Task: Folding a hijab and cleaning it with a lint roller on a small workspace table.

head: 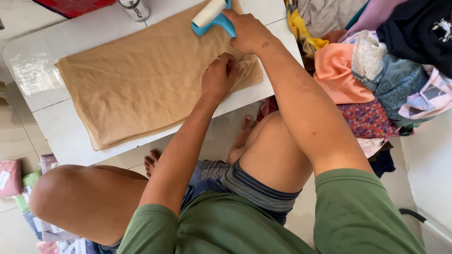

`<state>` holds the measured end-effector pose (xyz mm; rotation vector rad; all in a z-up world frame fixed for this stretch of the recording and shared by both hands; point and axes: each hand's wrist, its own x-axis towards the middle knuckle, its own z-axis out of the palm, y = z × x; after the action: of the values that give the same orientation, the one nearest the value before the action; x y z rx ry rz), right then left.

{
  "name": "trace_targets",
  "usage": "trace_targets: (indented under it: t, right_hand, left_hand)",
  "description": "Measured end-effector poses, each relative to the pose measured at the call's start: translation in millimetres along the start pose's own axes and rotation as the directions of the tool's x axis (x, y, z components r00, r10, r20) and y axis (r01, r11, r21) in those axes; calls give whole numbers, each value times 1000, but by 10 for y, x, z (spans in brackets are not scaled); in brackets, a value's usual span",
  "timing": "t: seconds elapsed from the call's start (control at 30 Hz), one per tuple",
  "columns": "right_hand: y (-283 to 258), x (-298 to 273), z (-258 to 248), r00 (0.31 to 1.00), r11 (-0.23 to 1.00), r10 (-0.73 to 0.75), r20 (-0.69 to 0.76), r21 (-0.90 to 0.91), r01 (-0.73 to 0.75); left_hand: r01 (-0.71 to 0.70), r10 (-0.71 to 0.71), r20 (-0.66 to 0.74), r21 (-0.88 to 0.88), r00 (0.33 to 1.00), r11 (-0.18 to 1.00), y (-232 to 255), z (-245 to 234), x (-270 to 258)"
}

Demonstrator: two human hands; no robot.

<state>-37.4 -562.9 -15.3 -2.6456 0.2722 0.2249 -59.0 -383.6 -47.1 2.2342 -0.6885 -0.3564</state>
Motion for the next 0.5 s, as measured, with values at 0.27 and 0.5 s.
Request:
trace_targets:
  t: [0.27, 0.5]
  right_hand:
    - [192, -46, 151, 954, 965, 58, -294, -227, -128]
    - [256, -478, 46, 992, 1000, 27, 126, -7, -26]
  left_hand:
    - [-16, 14, -41, -69, 999, 997, -13, 19, -14]
    - [67, -66, 11, -260, 998, 963, -77, -6, -9]
